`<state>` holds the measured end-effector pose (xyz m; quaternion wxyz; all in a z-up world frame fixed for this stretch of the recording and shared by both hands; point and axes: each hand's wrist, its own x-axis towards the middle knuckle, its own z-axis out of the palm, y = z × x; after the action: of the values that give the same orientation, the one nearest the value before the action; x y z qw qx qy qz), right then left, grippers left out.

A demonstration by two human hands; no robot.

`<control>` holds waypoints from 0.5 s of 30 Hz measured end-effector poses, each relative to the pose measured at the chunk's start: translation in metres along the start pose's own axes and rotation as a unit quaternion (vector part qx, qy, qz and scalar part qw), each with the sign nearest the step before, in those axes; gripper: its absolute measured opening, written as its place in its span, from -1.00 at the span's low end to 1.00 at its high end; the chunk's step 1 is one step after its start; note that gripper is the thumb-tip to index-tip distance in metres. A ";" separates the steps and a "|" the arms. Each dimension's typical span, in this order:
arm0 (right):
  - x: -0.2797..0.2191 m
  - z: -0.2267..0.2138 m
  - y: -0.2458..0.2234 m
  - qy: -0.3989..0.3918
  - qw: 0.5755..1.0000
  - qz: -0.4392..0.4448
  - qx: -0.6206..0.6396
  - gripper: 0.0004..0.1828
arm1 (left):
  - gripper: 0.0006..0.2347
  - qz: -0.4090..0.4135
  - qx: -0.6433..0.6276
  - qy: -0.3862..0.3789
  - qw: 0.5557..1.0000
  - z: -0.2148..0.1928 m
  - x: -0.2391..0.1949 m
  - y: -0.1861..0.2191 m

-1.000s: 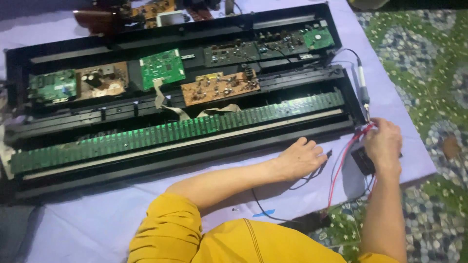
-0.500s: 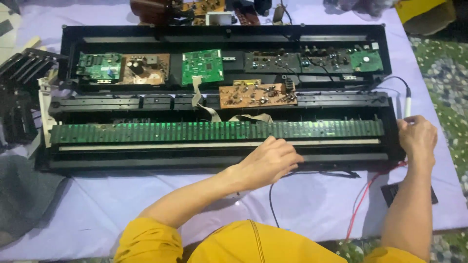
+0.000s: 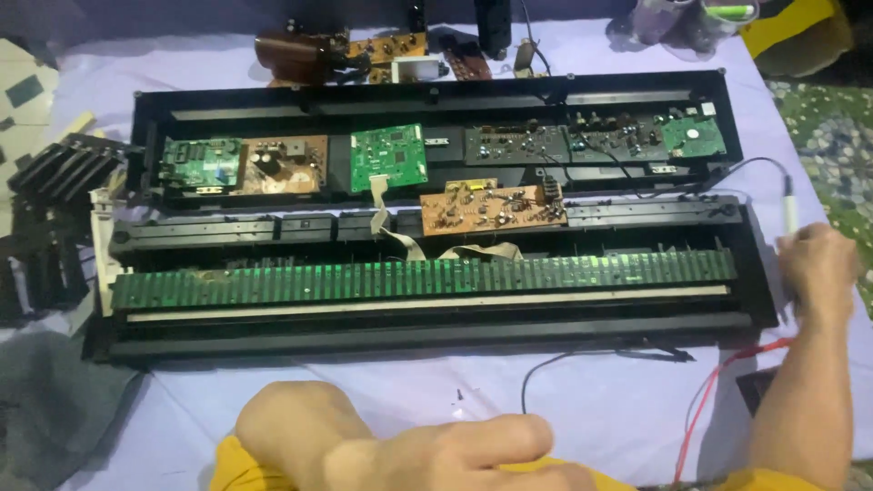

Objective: The person uses a multimeter to test components on a small circuit board held over a disassembled electronic device. They then use a screwdriver to remove a component from the board.

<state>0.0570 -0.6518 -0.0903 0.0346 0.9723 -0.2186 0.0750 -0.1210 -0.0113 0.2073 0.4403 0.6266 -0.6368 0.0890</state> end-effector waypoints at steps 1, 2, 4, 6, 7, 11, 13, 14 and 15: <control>0.012 0.003 0.005 0.041 0.998 -0.032 -0.023 -0.69 | -0.94 -0.006 0.020 0.007 1.000 -0.002 0.000 0.001; 0.029 0.034 0.024 0.045 0.998 -0.039 -0.019 -0.69 | -0.94 -0.008 0.028 0.009 1.000 -0.005 0.000 0.002; 0.068 0.091 0.069 0.208 0.971 -0.101 0.062 -0.80 | -0.91 -0.019 0.065 0.030 0.997 -0.005 0.000 0.003; 0.074 0.072 0.064 0.180 0.973 -0.085 0.117 -0.82 | -0.90 -0.022 0.080 0.041 0.996 -0.007 0.003 0.004; 0.076 0.064 0.063 0.150 0.971 -0.066 0.175 -0.83 | -0.89 -0.023 0.092 0.046 0.994 -0.008 0.005 0.003; 0.053 0.004 0.036 0.049 0.935 -0.006 0.352 -0.84 | -0.88 -0.004 0.031 0.018 0.999 -0.047 -0.016 0.010; 0.026 -0.032 0.009 0.053 0.912 -0.052 0.403 -0.86 | -0.88 -0.031 -0.045 0.032 0.998 -0.050 -0.029 0.015; -0.001 -0.058 -0.019 0.050 0.914 -0.053 0.399 -0.86 | -0.88 -0.033 -0.048 0.037 0.998 -0.049 -0.033 0.015; -0.024 -0.085 -0.048 0.031 0.905 -0.039 0.423 -0.84 | -0.90 0.014 -0.067 0.043 0.997 -0.049 -0.037 0.014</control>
<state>0.0455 -0.5901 -0.0114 -0.3703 0.9005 -0.1273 0.1891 -0.1176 0.0505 0.2176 0.5067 0.5825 -0.6306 0.0792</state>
